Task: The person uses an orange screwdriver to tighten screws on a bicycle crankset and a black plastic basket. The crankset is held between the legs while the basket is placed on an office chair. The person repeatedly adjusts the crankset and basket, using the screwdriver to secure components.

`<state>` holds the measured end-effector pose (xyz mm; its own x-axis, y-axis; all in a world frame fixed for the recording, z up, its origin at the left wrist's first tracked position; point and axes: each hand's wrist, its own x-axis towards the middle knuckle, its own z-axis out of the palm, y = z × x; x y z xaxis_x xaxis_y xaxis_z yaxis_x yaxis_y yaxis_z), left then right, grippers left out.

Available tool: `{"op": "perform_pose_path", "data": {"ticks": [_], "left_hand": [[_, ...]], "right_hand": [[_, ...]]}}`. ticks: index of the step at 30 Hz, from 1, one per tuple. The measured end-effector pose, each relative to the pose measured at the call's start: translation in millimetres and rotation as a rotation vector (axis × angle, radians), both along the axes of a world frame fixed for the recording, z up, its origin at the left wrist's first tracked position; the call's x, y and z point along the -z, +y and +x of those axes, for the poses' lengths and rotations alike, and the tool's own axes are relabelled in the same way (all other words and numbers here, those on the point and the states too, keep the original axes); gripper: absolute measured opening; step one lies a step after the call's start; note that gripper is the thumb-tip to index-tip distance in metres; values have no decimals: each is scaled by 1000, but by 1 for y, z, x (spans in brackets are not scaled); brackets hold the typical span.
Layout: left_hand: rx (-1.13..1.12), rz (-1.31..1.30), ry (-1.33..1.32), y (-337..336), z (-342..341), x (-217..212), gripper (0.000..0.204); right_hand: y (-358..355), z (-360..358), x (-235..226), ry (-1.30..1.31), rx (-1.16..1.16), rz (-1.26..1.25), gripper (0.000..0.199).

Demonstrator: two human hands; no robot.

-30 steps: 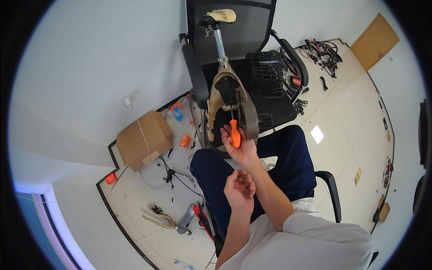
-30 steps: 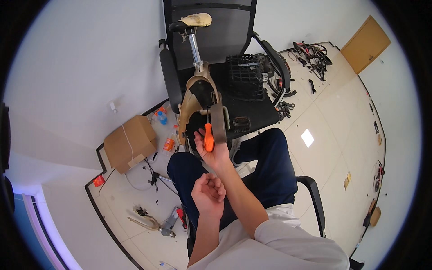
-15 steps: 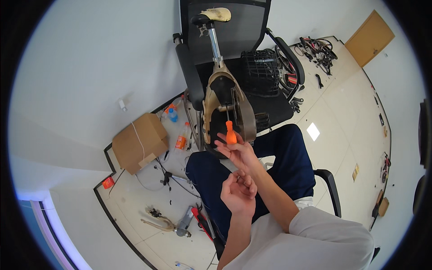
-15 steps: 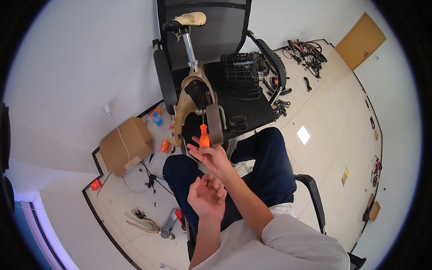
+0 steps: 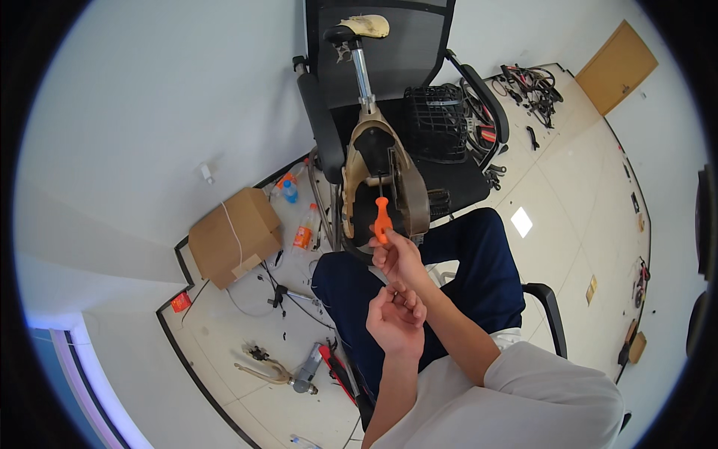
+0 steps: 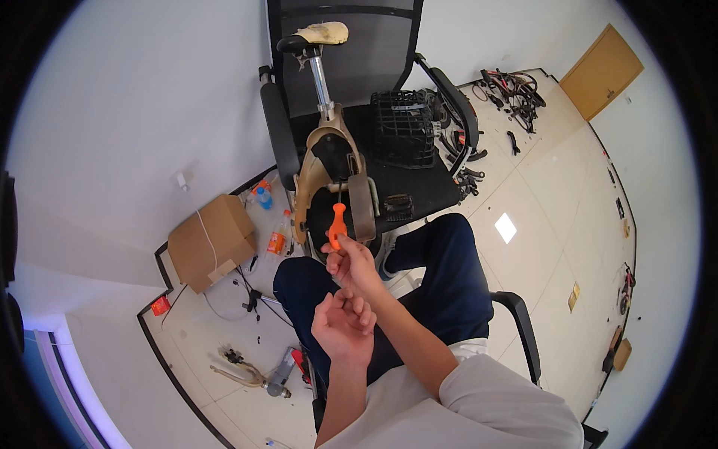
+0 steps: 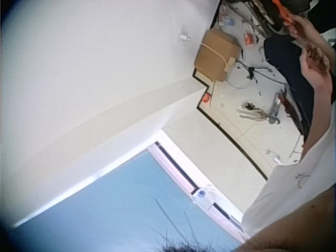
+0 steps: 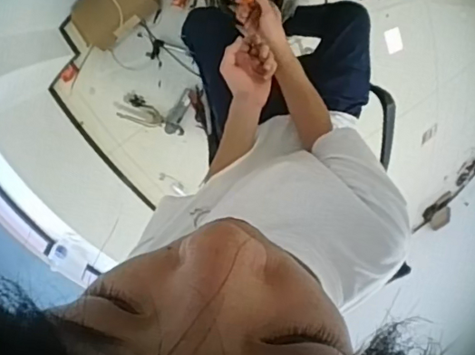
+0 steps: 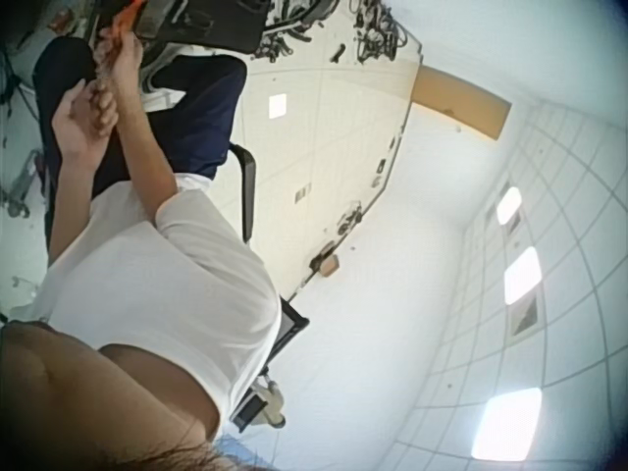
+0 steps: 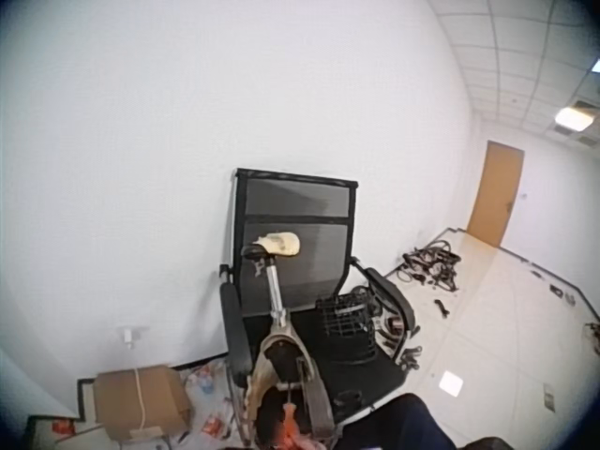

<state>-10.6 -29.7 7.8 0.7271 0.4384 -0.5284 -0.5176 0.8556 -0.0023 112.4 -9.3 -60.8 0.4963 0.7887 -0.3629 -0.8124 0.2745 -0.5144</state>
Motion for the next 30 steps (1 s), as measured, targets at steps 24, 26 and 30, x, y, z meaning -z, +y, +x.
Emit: {"op": "perform_pose_path", "data": {"ticks": [24, 26, 30], "left_hand": [[24, 19, 26, -2, 2, 4, 30], [33, 28, 36, -1, 1, 4, 30], [26, 26, 29, -2, 1, 5, 29]], "right_hand": [[-3, 5, 15, 502, -13, 304, 44], [-4, 6, 13, 651, -6, 485, 45], [-5, 11, 19, 546, 1, 404, 36]]}}
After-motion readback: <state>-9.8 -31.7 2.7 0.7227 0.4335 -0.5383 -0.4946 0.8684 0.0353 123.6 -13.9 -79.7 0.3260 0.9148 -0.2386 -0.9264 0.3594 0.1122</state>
